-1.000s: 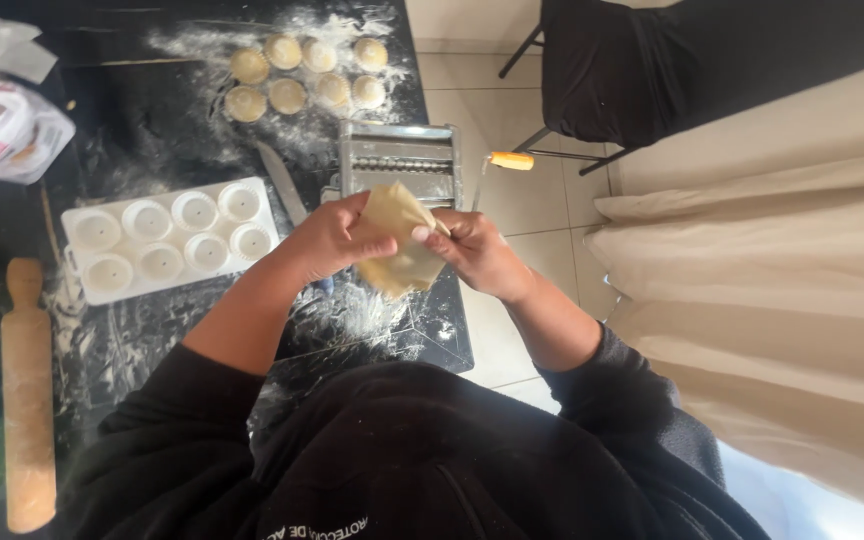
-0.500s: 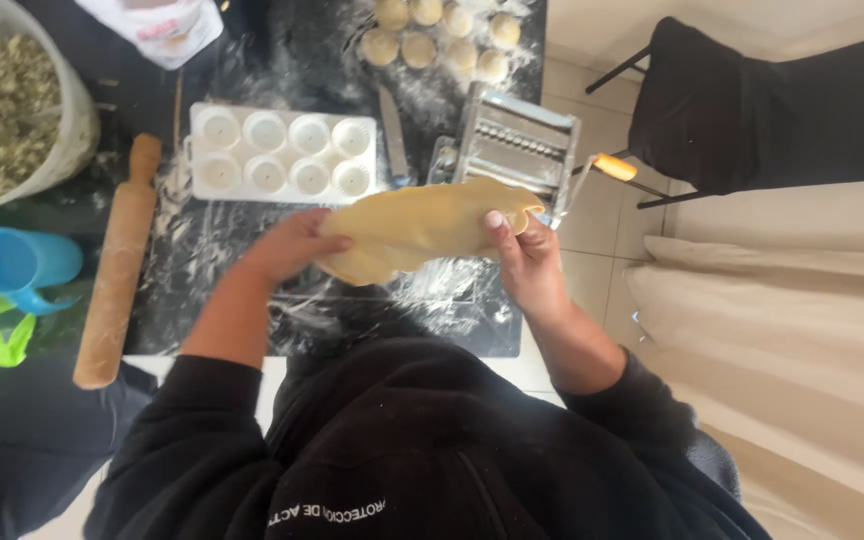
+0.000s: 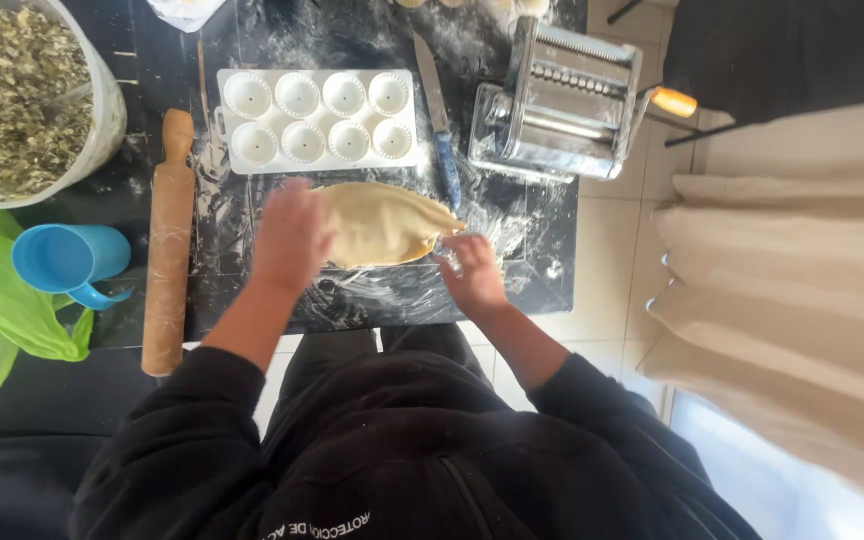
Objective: Rolling dough manually and using a pasta machine to create thin sheets for food preparation.
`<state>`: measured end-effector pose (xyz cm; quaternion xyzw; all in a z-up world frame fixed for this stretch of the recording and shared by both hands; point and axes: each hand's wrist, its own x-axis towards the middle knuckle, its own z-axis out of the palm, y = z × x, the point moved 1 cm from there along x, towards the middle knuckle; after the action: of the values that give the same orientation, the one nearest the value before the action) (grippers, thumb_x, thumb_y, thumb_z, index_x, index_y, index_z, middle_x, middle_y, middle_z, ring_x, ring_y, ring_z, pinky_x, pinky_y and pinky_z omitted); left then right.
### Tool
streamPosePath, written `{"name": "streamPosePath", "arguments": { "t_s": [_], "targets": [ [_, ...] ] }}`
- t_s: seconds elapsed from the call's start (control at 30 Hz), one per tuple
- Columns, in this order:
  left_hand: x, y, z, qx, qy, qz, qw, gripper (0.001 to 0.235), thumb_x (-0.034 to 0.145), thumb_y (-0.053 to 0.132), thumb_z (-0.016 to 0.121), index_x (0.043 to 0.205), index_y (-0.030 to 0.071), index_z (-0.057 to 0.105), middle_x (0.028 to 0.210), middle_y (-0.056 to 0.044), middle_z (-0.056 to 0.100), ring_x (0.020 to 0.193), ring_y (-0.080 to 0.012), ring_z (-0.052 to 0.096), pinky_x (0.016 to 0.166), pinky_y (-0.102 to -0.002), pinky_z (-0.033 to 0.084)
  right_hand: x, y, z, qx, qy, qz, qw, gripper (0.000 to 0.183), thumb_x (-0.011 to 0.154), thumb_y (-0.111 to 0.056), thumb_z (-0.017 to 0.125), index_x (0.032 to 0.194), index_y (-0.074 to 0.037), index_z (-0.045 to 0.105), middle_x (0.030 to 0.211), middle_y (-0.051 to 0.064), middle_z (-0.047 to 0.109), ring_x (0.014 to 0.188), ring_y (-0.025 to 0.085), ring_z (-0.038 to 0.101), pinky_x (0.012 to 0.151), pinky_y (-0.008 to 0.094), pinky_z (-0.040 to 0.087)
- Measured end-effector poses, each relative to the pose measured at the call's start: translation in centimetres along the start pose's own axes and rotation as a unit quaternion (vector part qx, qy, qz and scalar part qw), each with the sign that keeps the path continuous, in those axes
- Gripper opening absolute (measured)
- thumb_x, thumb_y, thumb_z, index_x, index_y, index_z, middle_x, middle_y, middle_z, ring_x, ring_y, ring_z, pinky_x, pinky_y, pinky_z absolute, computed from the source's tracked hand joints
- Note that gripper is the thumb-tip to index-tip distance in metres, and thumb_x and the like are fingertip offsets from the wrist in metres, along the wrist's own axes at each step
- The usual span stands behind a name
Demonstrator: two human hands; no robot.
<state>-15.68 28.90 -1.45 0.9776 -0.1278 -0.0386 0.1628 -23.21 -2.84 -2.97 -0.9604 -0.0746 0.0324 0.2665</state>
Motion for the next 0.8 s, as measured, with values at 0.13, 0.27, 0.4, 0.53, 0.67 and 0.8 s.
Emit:
{"name": "streamPosePath", "arguments": {
  "t_s": [0.13,0.27,0.4,0.53,0.67,0.8],
  "targets": [
    [-2.0,0.8,4.6,-0.014,0.006,0.116,0.993,0.078,0.085,0.045,0.074,0.145,0.0,0.052,0.155,-0.026,0.042,0.146,-0.0411,0.033,0.117,-0.057,0.024,4.0,-5.0,3.7,-0.163,-0.101,-0.123,0.974,0.072,0.103,-0.048,0.051,0.157,-0.002,0.037,0.166,0.021,0.028,0.155,0.034,0.023,0.127,0.049,0.018],
    [-3.6,-0.2,5.4,-0.011,0.005,0.148,0.989,0.087,0.092,0.051,0.067,0.156,0.0,0.038,0.166,-0.019,0.031,0.157,-0.0334,0.024,0.126,-0.056,0.019,2.8,-5.8,4.9,-0.185,-0.152,-0.121,0.963,0.09,0.098,-0.063,0.045,0.16,-0.001,0.026,0.168,0.02,0.02,0.158,0.032,0.009,0.128,0.05,0.008],
    [-4.2,-1.1,4.7,-0.022,0.0,0.178,0.984,0.085,0.093,0.051,0.065,0.157,0.002,0.038,0.167,-0.019,0.031,0.157,-0.0346,0.023,0.127,-0.056,0.02,0.2,-5.2,4.8,-0.164,-0.117,-0.133,0.97,0.084,0.097,-0.063,0.046,0.156,-0.006,0.031,0.164,0.023,0.029,0.156,0.036,0.022,0.126,0.051,0.018],
    [-3.6,-2.5,3.4,-0.048,0.011,0.165,0.985,0.081,0.084,0.049,0.072,0.15,0.011,0.043,0.158,-0.028,0.035,0.147,-0.0437,0.028,0.115,-0.059,0.023,3.9,-2.6,4.2,-0.31,-0.281,0.047,0.907,0.076,0.11,-0.05,0.048,0.168,-0.005,0.027,0.153,0.028,0.044,0.126,0.038,0.048,0.102,0.051,0.042],
    [-3.1,-5.6,2.8,-0.031,0.046,0.057,0.997,0.058,0.09,0.034,0.078,0.138,0.007,0.057,0.147,-0.021,0.054,0.14,-0.0414,0.048,0.117,-0.055,0.035,7.8,-1.0,2.1,-0.123,0.015,-0.034,0.992,0.049,0.094,-0.026,0.072,0.137,-0.011,0.056,0.136,0.011,0.06,0.131,0.032,0.052,0.113,0.048,0.042],
    [-2.5,-6.3,1.0,-0.085,-0.025,-0.069,0.994,0.051,0.083,0.036,0.083,0.12,0.005,0.067,0.112,-0.016,0.067,0.109,-0.0382,0.061,0.101,-0.051,0.047,10.5,-0.2,2.1,-0.127,-0.109,0.079,0.983,0.062,0.08,-0.027,0.082,0.129,0.0,0.056,0.117,0.019,0.06,0.118,0.036,0.051,0.106,0.051,0.038]
  ]
}}
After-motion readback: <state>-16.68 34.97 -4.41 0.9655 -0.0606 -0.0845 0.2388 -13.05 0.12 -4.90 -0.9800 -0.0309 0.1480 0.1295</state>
